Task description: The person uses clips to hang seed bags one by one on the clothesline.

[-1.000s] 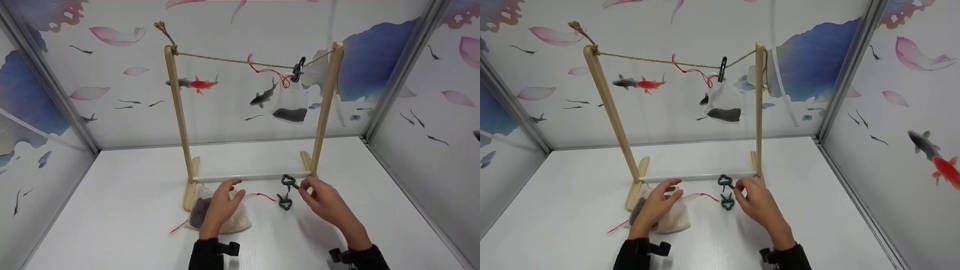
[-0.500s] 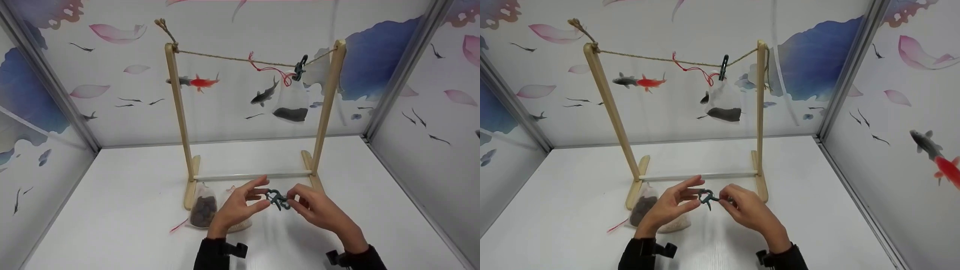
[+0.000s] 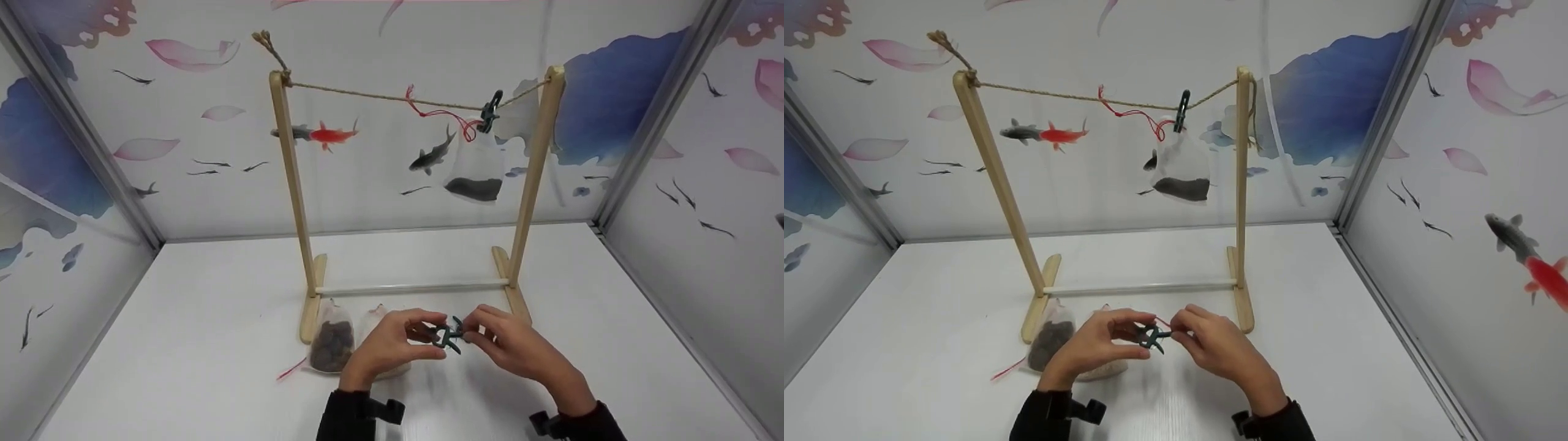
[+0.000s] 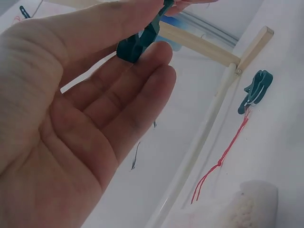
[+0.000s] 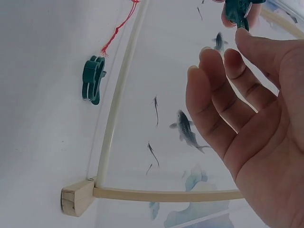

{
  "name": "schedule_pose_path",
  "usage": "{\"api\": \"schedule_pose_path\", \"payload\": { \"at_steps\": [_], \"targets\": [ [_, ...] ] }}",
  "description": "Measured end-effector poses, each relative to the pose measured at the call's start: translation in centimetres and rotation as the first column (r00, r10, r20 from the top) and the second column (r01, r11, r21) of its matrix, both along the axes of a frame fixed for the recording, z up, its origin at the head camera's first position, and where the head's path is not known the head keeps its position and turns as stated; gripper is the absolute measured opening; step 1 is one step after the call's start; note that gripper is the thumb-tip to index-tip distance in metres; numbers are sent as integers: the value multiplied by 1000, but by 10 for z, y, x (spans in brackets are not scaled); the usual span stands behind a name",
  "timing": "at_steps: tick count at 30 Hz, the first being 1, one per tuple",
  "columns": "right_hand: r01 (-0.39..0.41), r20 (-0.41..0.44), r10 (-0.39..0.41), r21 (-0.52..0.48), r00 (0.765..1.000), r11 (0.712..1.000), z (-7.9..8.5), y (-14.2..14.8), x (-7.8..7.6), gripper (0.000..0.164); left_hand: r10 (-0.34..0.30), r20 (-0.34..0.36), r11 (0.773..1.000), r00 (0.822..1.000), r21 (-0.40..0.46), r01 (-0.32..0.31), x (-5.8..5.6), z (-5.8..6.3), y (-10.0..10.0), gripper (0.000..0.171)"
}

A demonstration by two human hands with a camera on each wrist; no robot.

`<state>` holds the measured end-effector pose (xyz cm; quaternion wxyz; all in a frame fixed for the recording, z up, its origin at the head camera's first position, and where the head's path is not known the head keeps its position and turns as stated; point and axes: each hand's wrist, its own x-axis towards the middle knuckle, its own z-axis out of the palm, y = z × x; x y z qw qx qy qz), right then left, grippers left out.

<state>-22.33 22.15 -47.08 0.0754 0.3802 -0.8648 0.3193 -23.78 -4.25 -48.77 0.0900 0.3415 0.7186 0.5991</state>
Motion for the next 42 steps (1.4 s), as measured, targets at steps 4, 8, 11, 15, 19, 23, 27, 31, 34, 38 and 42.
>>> {"api": "schedule_pose_path", "payload": {
  "at_steps": [4,8,11,15,19,23,27,31,34,38,42],
  "targets": [
    [19,67,-16,-45,998,999,1,-1,0,7,63,-39,998,997,-18,-64,2,3,-2,50],
    [77,165,-63,-83,984,994,5,-1,2,22,129,-69,992,989,9,-129,3,6,-2,49],
    [106,182,-87,-100,979,989,8,-1,5,37,164,-91,986,982,32,-162,5,11,0,47],
    [97,151,-78,-122,986,988,9,-2,7,43,168,-114,986,979,29,-166,8,16,5,45],
    [78,93,-64,-164,994,983,8,-2,6,35,159,-128,987,979,24,-157,10,19,9,43],
    [76,24,-73,-217,997,973,6,-2,6,30,165,-122,986,979,40,-162,11,19,12,42],
    [74,-29,-85,-263,996,962,7,-3,7,33,164,-133,986,978,48,-159,12,19,16,42],
    [62,-30,-75,-303,997,951,9,-5,9,34,153,-133,988,979,41,-149,14,19,19,45],
    [51,-7,-56,-332,998,942,10,-6,10,34,145,-115,989,983,41,-141,15,19,19,46],
    [57,28,-51,-356,998,933,11,-8,12,37,142,-104,989,984,54,-137,16,19,20,43],
    [70,48,-56,-366,997,928,10,-10,13,39,154,-108,987,982,67,-148,16,20,20,41]
  ]
}}
